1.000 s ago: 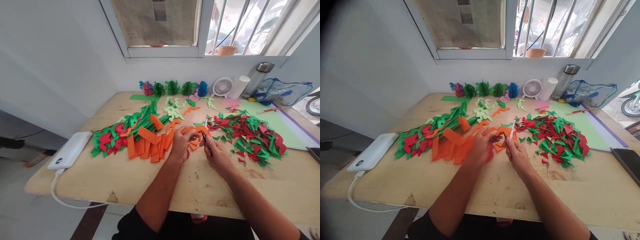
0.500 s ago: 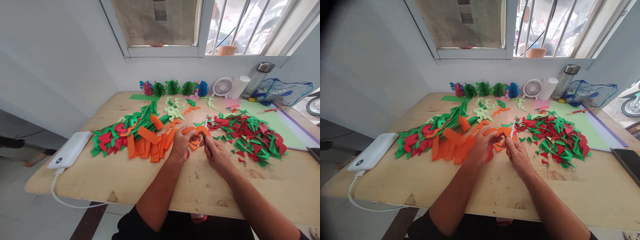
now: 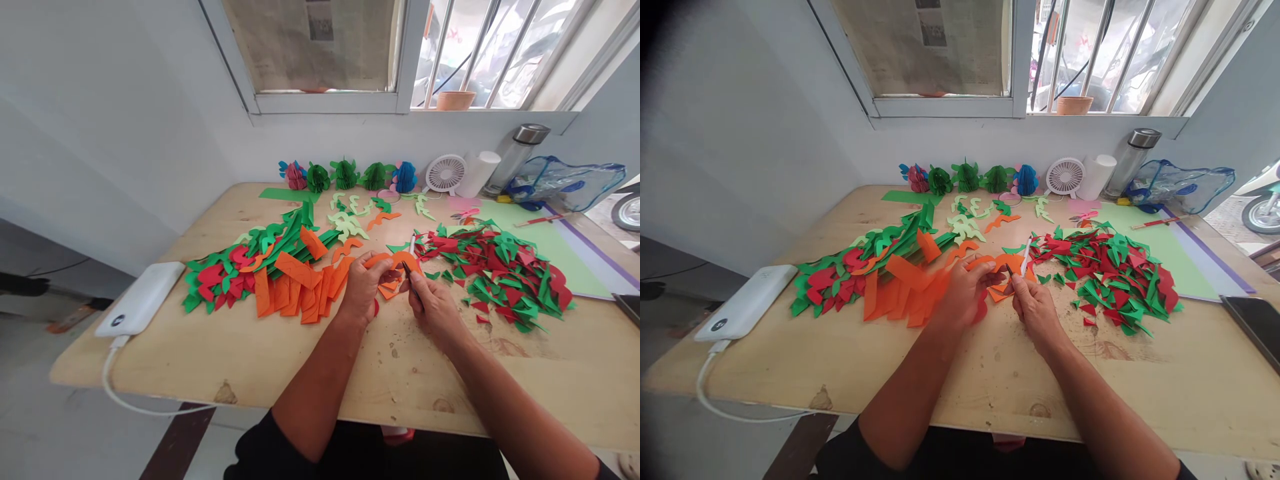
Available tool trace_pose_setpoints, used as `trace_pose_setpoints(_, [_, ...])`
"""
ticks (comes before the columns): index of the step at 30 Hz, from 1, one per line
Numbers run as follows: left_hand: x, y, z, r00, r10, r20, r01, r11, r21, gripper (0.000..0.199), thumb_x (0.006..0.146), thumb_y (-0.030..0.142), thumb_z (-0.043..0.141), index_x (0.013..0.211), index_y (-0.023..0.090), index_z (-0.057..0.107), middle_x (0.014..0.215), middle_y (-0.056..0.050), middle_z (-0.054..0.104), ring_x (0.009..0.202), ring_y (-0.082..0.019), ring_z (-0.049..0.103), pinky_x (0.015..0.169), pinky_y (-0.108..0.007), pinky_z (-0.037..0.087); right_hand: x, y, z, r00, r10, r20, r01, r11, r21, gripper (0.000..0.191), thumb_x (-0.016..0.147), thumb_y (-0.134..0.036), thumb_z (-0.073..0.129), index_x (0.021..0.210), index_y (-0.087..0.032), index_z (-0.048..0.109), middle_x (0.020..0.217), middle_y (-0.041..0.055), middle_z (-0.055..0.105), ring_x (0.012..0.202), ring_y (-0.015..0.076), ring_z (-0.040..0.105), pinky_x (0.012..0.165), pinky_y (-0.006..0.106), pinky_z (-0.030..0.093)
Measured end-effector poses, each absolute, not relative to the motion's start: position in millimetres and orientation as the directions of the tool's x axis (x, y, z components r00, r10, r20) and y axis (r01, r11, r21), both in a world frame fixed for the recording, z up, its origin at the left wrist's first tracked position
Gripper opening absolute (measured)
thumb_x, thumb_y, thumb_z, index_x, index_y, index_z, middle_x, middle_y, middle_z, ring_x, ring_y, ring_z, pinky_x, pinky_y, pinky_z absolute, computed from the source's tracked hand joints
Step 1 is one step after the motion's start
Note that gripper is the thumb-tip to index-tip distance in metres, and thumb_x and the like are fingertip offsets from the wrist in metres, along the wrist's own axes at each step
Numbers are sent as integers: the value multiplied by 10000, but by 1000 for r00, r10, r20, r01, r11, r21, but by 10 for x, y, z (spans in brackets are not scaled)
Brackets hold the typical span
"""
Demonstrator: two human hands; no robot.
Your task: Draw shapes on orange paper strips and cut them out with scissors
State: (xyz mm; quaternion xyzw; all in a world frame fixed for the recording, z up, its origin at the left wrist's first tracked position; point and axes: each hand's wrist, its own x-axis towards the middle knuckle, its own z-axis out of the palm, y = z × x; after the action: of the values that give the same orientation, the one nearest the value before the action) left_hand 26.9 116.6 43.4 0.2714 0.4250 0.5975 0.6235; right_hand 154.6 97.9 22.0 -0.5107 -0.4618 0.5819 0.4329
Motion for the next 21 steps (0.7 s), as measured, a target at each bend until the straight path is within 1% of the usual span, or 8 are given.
trace_pose_setpoints(8, [265,1168,433,-66,977,-204,-516,141,845,195,571,259,721,649,165,570,638,-34,692,509,-135,625,619,-284,506,1541,967,239,-92,976,-199,-24,-202,-979,550,711,-734,581,696,-184,594,379,-94,318,336,58,198,349,219,130])
trace_pose_setpoints(21, [271,1161,447,-79,970,-229,-534,153,832,272,549,259,749,701,164,545,629,-41,692,508,-138,624,618,-283,508,1536,974,261,-87,970,-227,11,-227,-974,578,683,-758,570,698,-181,575,384,-101,307,342,55,192,352,216,129])
